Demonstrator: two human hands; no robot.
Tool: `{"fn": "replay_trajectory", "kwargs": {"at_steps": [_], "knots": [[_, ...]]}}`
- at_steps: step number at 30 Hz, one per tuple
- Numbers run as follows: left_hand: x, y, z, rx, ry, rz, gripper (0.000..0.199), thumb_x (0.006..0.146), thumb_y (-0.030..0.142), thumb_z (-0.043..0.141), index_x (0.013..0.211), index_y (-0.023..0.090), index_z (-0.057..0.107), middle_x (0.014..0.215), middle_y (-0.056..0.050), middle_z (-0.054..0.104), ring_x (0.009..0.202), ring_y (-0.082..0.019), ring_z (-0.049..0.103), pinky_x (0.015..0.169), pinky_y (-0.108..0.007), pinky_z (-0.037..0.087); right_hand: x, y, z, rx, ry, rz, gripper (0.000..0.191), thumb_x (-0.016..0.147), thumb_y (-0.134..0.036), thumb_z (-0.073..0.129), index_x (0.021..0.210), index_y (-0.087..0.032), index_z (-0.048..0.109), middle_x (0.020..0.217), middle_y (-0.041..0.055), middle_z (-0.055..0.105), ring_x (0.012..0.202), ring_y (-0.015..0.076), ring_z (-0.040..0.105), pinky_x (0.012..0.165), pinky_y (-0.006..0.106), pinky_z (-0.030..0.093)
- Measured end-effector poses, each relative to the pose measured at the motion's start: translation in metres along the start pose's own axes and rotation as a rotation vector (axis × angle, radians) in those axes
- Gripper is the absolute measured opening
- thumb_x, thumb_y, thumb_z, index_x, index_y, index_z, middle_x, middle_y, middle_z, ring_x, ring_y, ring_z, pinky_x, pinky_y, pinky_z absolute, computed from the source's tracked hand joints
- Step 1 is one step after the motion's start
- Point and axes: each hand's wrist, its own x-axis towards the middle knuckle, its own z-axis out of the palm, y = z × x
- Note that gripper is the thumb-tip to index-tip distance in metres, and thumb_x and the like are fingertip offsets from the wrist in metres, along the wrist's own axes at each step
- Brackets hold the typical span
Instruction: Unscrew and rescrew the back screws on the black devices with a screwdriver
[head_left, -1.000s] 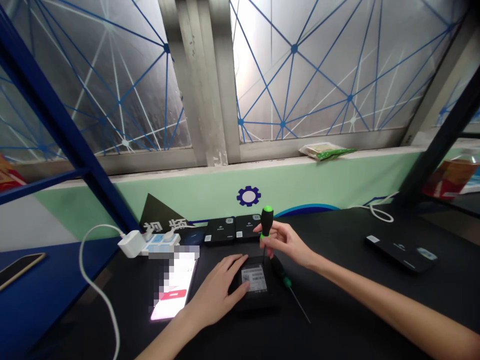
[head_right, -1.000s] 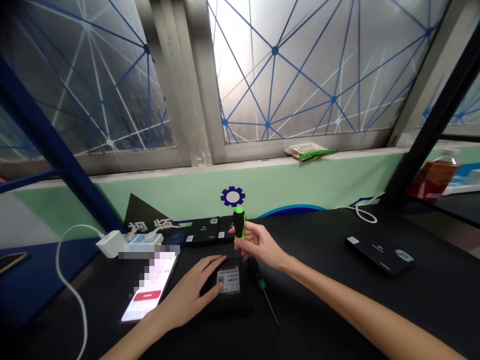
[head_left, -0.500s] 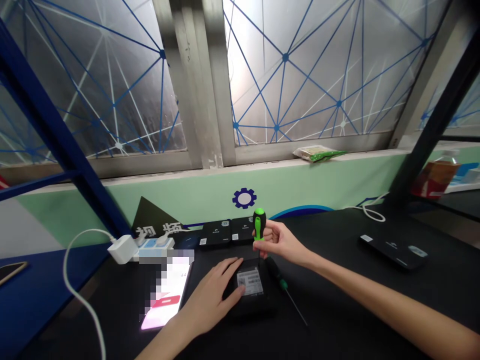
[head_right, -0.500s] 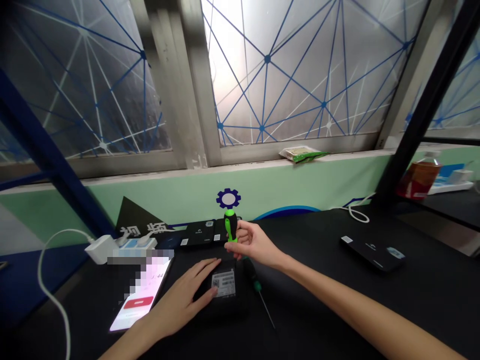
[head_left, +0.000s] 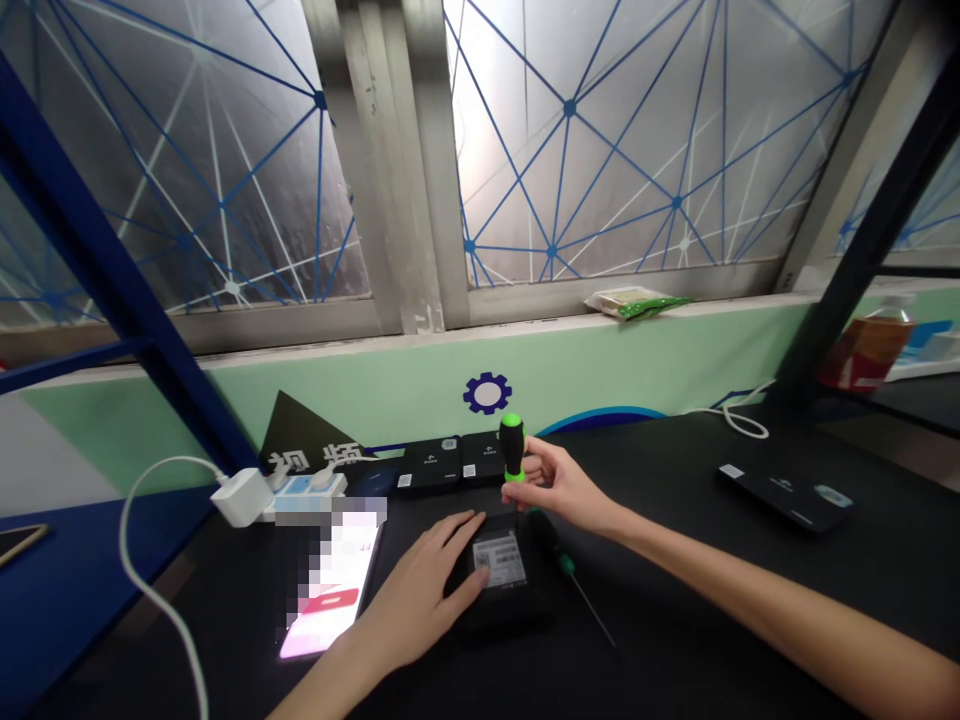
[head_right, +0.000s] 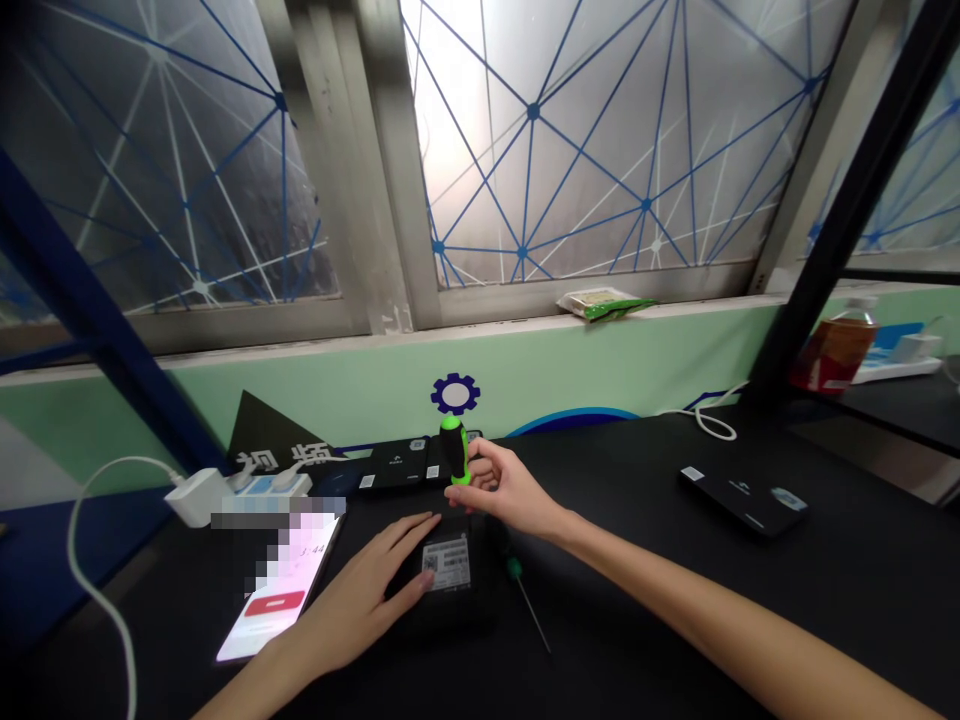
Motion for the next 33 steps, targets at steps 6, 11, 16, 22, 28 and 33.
{"fn": "replay_trajectory", "kwargs": {"at_steps": [6,11,16,22,28,33], "knots": [[0.001,0.001,-0.001,-0.008,-0.016,-0.013,0.053,0.102,0.051,0.042,0.152,0.035,0.031,0.154,-0.003,0.039,0.138,-0.027,0.041,0.112,-0.045,0.037,0.001,-0.002,-0.005,0.011,-0.050,-0.039,0.031,0.091,-0.045,0.063,0.102,-0.016,0.061,0.081,0.0045,0.069,0.060,0.0116,0.060,0.057,0.025,0.049],[0.002,0.000,0.000,-0.004,-0.023,-0.012,0.053,0.103,0.051,0.042,0.152,0.035,0.031,0.154,-0.004,0.038,0.138,-0.027,0.040,0.112,-0.045,0.036,0.000,-0.002,-0.008,-0.005,-0.057,-0.043,0.034,0.091,-0.044,0.063,0.109,-0.016,0.064,0.085,0.0061,0.070,0.062,0.0123,0.061,0.059,0.026,0.050],[0.002,0.001,-0.001,-0.004,-0.017,0.006,0.052,0.103,0.049,0.042,0.151,0.034,0.032,0.153,-0.004,0.040,0.137,-0.027,0.042,0.111,-0.046,0.037,-0.001,-0.004,-0.008,-0.012,-0.053,-0.019,0.028,0.088,-0.043,0.067,0.094,-0.016,0.062,0.087,0.0075,0.072,0.064,0.0133,0.064,0.058,0.027,0.051],[0.002,0.002,-0.001,-0.009,-0.005,0.007,0.051,0.102,0.049,0.042,0.150,0.034,0.034,0.152,-0.004,0.041,0.137,-0.027,0.042,0.111,-0.044,0.037,0.000,-0.001,-0.010,-0.024,0.006,0.010,0.038,0.074,-0.042,0.082,0.091,-0.019,0.058,0.070,-0.0006,0.067,0.060,0.0153,0.066,0.056,0.028,0.054],[0.002,0.003,-0.001,-0.007,-0.010,-0.005,0.050,0.103,0.049,0.042,0.150,0.035,0.034,0.152,-0.003,0.042,0.136,-0.027,0.043,0.110,-0.044,0.038,0.000,-0.004,-0.011,-0.003,-0.021,0.004,0.037,0.079,-0.041,0.078,0.102,-0.019,0.059,0.074,-0.0010,0.065,0.060,0.0139,0.065,0.056,0.026,0.053],[0.002,0.001,0.000,-0.009,-0.010,-0.001,0.051,0.102,0.050,0.043,0.150,0.035,0.034,0.153,-0.003,0.041,0.137,-0.027,0.042,0.111,-0.044,0.038,0.000,-0.008,-0.013,-0.005,-0.099,-0.030,0.035,0.092,-0.043,0.062,0.111,-0.014,0.064,0.088,0.0070,0.069,0.068,0.0134,0.064,0.060,0.027,0.053]]}}
